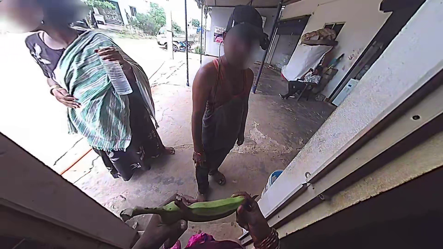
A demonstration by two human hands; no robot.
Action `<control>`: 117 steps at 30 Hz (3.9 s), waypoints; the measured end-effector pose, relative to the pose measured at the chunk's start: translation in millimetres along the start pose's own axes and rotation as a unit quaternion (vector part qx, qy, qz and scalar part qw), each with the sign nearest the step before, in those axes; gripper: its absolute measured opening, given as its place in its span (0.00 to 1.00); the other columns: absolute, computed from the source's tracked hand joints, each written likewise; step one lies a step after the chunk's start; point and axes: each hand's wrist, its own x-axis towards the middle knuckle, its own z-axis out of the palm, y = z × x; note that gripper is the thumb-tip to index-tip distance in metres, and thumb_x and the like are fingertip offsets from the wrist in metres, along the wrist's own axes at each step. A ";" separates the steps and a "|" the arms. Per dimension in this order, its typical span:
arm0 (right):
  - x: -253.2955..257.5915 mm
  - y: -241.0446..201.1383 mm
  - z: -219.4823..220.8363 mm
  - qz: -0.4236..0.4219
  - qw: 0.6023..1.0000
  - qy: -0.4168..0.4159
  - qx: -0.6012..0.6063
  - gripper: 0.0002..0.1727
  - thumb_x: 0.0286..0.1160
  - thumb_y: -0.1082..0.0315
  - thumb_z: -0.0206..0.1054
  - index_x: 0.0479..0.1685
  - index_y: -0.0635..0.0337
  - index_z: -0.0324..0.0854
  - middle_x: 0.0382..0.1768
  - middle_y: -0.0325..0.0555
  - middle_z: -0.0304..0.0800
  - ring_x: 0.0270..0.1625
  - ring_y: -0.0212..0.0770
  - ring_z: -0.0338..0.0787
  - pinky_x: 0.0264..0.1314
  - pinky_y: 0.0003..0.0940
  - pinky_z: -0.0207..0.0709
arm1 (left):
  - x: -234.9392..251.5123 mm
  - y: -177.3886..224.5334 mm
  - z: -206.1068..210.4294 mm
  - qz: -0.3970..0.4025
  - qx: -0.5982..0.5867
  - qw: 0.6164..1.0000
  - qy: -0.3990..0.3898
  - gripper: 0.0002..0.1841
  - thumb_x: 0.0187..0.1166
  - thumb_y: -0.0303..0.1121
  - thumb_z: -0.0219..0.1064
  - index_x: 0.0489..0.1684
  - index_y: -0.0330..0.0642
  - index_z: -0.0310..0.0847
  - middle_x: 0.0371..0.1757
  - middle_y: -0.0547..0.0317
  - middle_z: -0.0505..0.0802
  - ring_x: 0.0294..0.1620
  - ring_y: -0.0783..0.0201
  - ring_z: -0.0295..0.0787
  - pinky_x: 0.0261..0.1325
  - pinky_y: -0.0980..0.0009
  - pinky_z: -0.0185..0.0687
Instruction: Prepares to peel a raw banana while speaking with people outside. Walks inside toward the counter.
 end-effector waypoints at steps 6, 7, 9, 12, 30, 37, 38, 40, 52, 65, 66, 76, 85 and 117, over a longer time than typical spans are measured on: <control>-6.9 -3.5 13.7 0.016 0.999 -0.008 -0.030 0.16 0.72 0.62 0.77 0.57 0.49 0.84 0.25 0.26 0.90 0.16 0.14 0.77 0.19 0.11 0.69 | -12.6 11.0 -0.4 0.022 0.012 0.999 0.045 0.20 0.65 0.34 0.82 0.57 0.65 0.91 0.54 0.73 0.97 0.55 0.75 0.93 0.62 0.78 0.88; -6.8 -5.2 15.5 0.014 0.999 -0.012 -0.033 0.16 0.72 0.61 0.77 0.58 0.49 0.84 0.26 0.25 0.91 0.17 0.14 0.76 0.19 0.10 0.69 | -12.1 11.7 -3.3 0.034 0.012 0.999 0.025 0.22 0.66 0.33 0.81 0.60 0.64 0.90 0.56 0.73 0.97 0.57 0.74 0.93 0.63 0.77 0.87; -9.0 -7.3 18.4 0.010 0.999 -0.018 -0.034 0.17 0.72 0.60 0.77 0.58 0.48 0.85 0.27 0.25 0.90 0.17 0.13 0.76 0.18 0.10 0.68 | -10.1 12.2 -11.8 0.062 0.012 0.997 -0.035 0.24 0.69 0.31 0.80 0.65 0.62 0.88 0.61 0.70 0.95 0.61 0.71 0.92 0.66 0.74 0.87; -12.8 -9.5 21.7 0.010 0.999 -0.029 -0.045 0.18 0.72 0.55 0.77 0.59 0.47 0.84 0.30 0.24 0.90 0.18 0.12 0.74 0.18 0.09 0.67 | -6.3 15.4 -19.1 0.091 0.010 0.991 -0.100 0.20 0.70 0.33 0.79 0.62 0.58 0.88 0.60 0.66 0.96 0.64 0.66 0.92 0.70 0.68 0.86; -12.4 2.8 71.9 -0.013 0.948 0.186 -0.257 0.17 0.82 0.79 0.53 0.67 0.72 0.73 0.41 0.35 0.91 0.33 0.23 0.87 0.40 0.18 0.83 | -17.6 6.3 -34.3 0.135 0.139 0.972 0.132 0.13 0.67 0.31 0.79 0.47 0.58 0.90 0.47 0.76 0.95 0.47 0.76 0.92 0.54 0.74 0.90; -10.9 16.2 99.9 -0.111 0.891 0.068 -0.435 0.18 0.89 0.68 0.56 0.66 0.75 0.73 0.40 0.41 0.94 0.25 0.19 0.85 0.30 0.17 0.81 | -17.7 -3.7 -25.2 0.209 0.231 0.943 0.118 0.09 0.70 0.33 0.78 0.44 0.51 0.87 0.48 0.74 0.90 0.53 0.79 0.87 0.58 0.80 0.85; -11.3 18.7 100.9 -0.109 0.887 0.063 -0.444 0.19 0.89 0.67 0.57 0.66 0.75 0.73 0.40 0.42 0.94 0.25 0.19 0.83 0.29 0.17 0.79 | -18.2 -3.5 -24.0 0.211 0.236 0.941 0.117 0.09 0.69 0.33 0.78 0.43 0.50 0.86 0.47 0.72 0.91 0.53 0.79 0.87 0.57 0.80 0.86; -11.0 22.1 102.7 -0.108 0.884 0.060 -0.451 0.18 0.88 0.65 0.58 0.64 0.74 0.74 0.40 0.42 0.95 0.25 0.19 0.83 0.29 0.16 0.79 | -18.4 -3.6 -22.8 0.214 0.248 0.938 0.113 0.09 0.69 0.32 0.78 0.41 0.47 0.86 0.46 0.69 0.91 0.52 0.78 0.88 0.57 0.80 0.86; -12.7 27.4 108.4 -0.150 0.855 0.051 -0.494 0.18 0.89 0.64 0.57 0.59 0.74 0.77 0.35 0.44 0.94 0.33 0.25 0.90 0.40 0.21 0.83 | -20.8 -7.3 -19.0 0.234 0.272 0.929 0.091 0.08 0.73 0.33 0.76 0.43 0.43 0.85 0.44 0.64 0.92 0.53 0.79 0.88 0.60 0.82 0.83; -1.4 -133.7 68.4 -0.350 0.862 0.232 -0.283 0.09 0.91 0.71 0.42 0.56 0.56 0.66 0.30 0.28 0.91 0.17 0.20 0.81 0.19 0.13 0.75 | -24.8 -7.2 -35.9 0.227 0.293 0.920 0.125 0.12 0.69 0.38 0.75 0.38 0.39 0.85 0.42 0.60 0.93 0.51 0.84 0.85 0.59 0.90 0.75; -7.0 -147.4 72.4 -0.418 0.836 0.198 -0.296 0.07 0.94 0.66 0.46 0.57 0.49 0.68 0.33 0.26 0.92 0.20 0.20 0.84 0.20 0.14 0.77 | -25.9 -7.7 -38.0 0.225 0.298 0.919 0.129 0.12 0.69 0.39 0.75 0.38 0.39 0.85 0.41 0.60 0.93 0.51 0.84 0.85 0.58 0.90 0.76; -28.0 -77.7 66.6 -0.215 0.632 0.010 -0.744 0.16 0.80 0.60 0.62 0.48 0.57 0.94 0.37 0.45 0.98 0.34 0.42 0.97 0.32 0.41 0.88 | -38.9 -6.1 -46.0 0.204 0.346 0.905 0.138 0.13 0.67 0.40 0.75 0.35 0.37 0.85 0.39 0.55 0.93 0.48 0.80 0.87 0.56 0.89 0.77; -36.8 -54.8 59.8 -0.204 0.698 0.070 -0.682 0.20 0.82 0.62 0.62 0.64 0.64 0.89 0.51 0.52 0.97 0.47 0.45 0.98 0.50 0.40 0.90 | -33.6 -15.4 -40.1 0.211 0.331 0.914 0.102 0.11 0.67 0.41 0.75 0.37 0.44 0.86 0.39 0.64 0.93 0.48 0.84 0.87 0.56 0.90 0.79; -41.7 -165.6 69.8 -0.407 0.705 0.169 -0.556 0.13 0.88 0.59 0.63 0.63 0.44 0.86 0.47 0.20 0.94 0.41 0.12 0.88 0.41 0.09 0.81 | -37.2 -9.5 -50.7 0.174 0.300 0.937 0.037 0.10 0.68 0.37 0.76 0.38 0.41 0.86 0.41 0.61 0.93 0.50 0.82 0.88 0.58 0.87 0.80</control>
